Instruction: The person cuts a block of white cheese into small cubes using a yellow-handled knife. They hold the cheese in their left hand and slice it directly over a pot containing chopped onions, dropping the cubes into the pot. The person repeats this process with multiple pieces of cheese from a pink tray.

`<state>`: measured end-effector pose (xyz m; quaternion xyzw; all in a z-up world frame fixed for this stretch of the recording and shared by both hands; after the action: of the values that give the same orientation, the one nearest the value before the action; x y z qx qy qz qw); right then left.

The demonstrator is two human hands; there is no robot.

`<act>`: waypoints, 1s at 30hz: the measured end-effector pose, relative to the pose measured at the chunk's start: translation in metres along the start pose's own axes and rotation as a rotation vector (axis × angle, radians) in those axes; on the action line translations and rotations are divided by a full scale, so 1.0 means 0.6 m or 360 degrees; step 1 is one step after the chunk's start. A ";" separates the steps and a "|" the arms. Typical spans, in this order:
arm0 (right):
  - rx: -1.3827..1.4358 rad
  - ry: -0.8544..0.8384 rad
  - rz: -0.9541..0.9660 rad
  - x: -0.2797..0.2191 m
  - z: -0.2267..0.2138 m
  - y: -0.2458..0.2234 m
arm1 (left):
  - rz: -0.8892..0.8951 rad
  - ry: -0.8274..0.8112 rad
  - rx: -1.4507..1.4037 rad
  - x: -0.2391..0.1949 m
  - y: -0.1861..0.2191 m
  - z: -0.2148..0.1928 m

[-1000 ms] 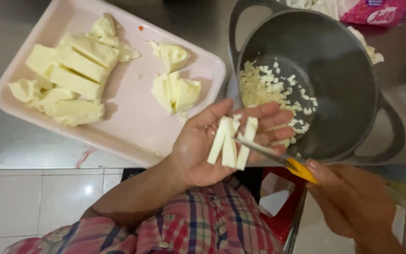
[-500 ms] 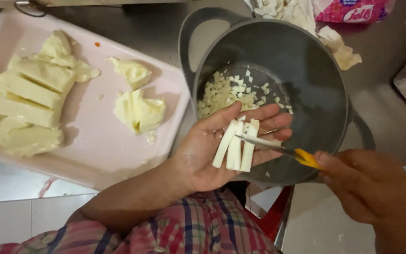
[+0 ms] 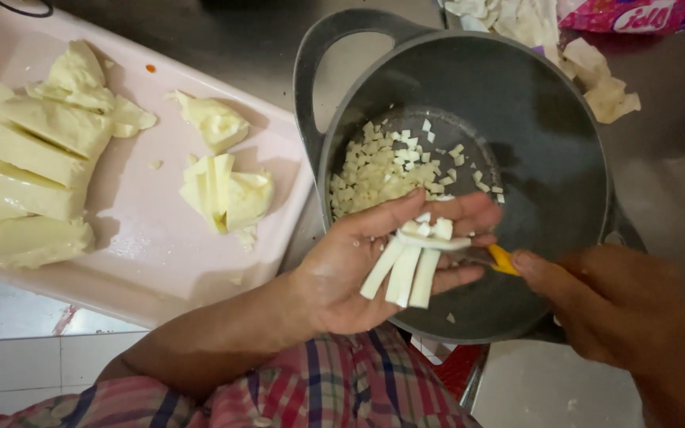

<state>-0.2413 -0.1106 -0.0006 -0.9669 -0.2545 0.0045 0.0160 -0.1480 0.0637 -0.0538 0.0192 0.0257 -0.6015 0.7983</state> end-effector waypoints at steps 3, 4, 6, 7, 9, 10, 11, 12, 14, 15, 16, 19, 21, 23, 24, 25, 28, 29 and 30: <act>0.0223 -0.0234 0.0117 -0.021 0.039 0.036 | -0.0001 0.0007 -0.0017 -0.001 0.005 0.003; 0.0224 -0.0237 0.0116 -0.023 0.037 0.035 | 0.0000 0.0008 -0.0020 -0.001 0.006 0.001; 0.0221 -0.0267 0.0136 -0.028 0.034 0.034 | 0.0009 -0.0045 0.0013 -0.002 0.008 0.002; 0.0220 -0.0268 0.0136 -0.024 0.028 0.031 | 0.0009 -0.0046 0.0012 -0.002 0.010 0.006; 0.0286 -0.0181 0.0010 -0.018 0.008 0.017 | -0.0017 0.0028 -0.0062 -0.003 0.009 0.009; 0.0289 -0.0187 0.0012 -0.017 0.001 0.012 | -0.0018 0.0030 -0.0068 -0.004 0.005 -0.004; 0.0333 -0.0246 0.0081 -0.016 -0.001 0.011 | 0.0058 -0.0111 -0.0019 -0.003 0.008 -0.008; 0.0378 -0.0305 0.0150 -0.015 -0.004 0.011 | 0.0133 -0.0252 0.0031 -0.003 0.011 -0.010; 0.0625 -0.0364 0.0298 -0.010 -0.011 -0.002 | 0.0179 -0.0215 0.0014 -0.001 0.017 -0.003; 0.0873 -0.0422 0.0449 -0.010 -0.010 -0.004 | 0.0222 -0.0178 -0.0003 -0.001 0.022 -0.001; 0.0873 -0.0423 0.0445 -0.007 -0.016 -0.005 | 0.0227 -0.0178 -0.0003 -0.002 0.020 -0.003; 0.1223 -0.1067 0.1225 -0.038 0.032 0.006 | 0.0278 -0.0255 -0.0058 -0.004 0.017 -0.010; 0.1555 -0.0572 0.1633 -0.039 0.027 0.006 | 0.0297 -0.0397 -0.0080 -0.005 0.013 -0.013; 0.1436 -0.0607 0.1943 -0.003 -0.013 -0.012 | 0.0222 -0.0189 -0.0088 -0.005 0.016 0.007; 0.1306 -0.0640 0.2244 0.005 -0.035 -0.019 | 0.0152 0.0020 -0.0094 -0.007 0.015 0.009; 0.1304 -0.0635 0.2246 -0.028 -0.012 -0.007 | 0.0150 0.0015 -0.0093 -0.008 0.009 -0.007; 0.1771 -0.0106 0.1458 -0.038 0.014 0.002 | 0.0296 -0.0435 -0.0035 -0.006 0.009 -0.011; 0.1827 0.0003 0.1426 -0.035 0.010 -0.001 | 0.0296 -0.0323 -0.0077 -0.004 0.007 -0.023; 0.1882 0.0113 0.1393 -0.033 0.006 -0.003 | 0.0295 -0.0212 -0.0119 -0.002 0.005 -0.035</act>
<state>-0.2594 -0.1185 -0.0043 -0.8095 0.2002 0.1156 0.5396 -0.1456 0.0669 -0.0747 -0.0483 -0.0068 -0.5236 0.8506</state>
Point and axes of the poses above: each hand's wrist, its own x-axis towards the middle knuckle, its own z-axis out of the palm, y = z × x, the point moved 7 cm from there along x, towards the middle knuckle, and after that the axes turned 12 degrees about -y, right-handed, at the moved point
